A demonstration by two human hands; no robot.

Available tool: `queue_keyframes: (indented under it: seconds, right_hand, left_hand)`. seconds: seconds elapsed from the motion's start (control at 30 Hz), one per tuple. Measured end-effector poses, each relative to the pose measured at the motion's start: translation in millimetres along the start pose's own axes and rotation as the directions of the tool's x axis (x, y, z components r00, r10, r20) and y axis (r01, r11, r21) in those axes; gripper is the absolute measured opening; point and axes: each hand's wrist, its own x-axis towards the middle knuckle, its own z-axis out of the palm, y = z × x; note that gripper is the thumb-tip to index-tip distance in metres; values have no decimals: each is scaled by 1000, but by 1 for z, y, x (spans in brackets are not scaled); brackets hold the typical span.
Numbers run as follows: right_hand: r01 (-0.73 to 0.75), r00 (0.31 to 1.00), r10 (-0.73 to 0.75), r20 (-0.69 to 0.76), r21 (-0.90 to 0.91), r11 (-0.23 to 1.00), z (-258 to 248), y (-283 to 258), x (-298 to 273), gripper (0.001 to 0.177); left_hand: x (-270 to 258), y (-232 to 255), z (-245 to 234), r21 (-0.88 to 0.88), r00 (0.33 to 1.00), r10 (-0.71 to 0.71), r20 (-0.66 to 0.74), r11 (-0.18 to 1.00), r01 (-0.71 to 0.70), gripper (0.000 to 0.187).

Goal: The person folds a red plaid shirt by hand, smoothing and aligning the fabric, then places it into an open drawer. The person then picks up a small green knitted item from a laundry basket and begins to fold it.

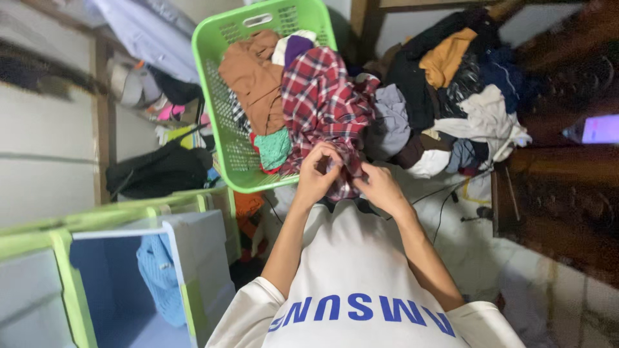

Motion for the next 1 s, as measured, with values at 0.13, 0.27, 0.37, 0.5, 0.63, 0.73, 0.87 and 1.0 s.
queue_keyframes:
  seconds: [0.13, 0.27, 0.37, 0.5, 0.63, 0.73, 0.87, 1.0]
  right_hand:
    - [-50, 999, 52, -2, 262, 964, 11, 32, 20, 20]
    - [-108, 989, -26, 144, 838, 534, -1, 40, 30, 26]
    - [-139, 952, -233, 197, 960, 245, -13, 32, 34, 26]
    - [-158, 927, -354, 125, 985, -66, -18, 18, 35, 44]
    - [-167, 947, -283, 150, 985, -37, -19, 1, 47, 62]
    - [-114, 960, -253, 123, 992, 48, -18, -5, 59, 37]
    - [-116, 989, -65, 132, 971, 208, -12, -9, 74, 29]
    - [-84, 996, 26, 83, 993, 79, -9, -8, 78, 23]
  left_hand:
    - [-28, -34, -10, 132, 942, -311, -127, 936, 326, 26]
    - [-57, -60, -42, 610, 821, -567, -72, 626, 486, 30]
    - [-74, -78, -49, 152, 635, -772, 44, 633, 759, 62]
    - [-71, -112, -48, -333, 615, -789, 11, 577, 746, 83]
    - [-40, -150, -75, -874, 718, -690, -95, 404, 272, 75]
    - [-5, -177, -112, -891, 633, -713, -302, 447, 78, 47]
    - [45, -202, -160, -808, 579, -654, -487, 588, -16, 48]
    - [52, -201, -166, -807, 605, -646, -467, 590, 7, 50]
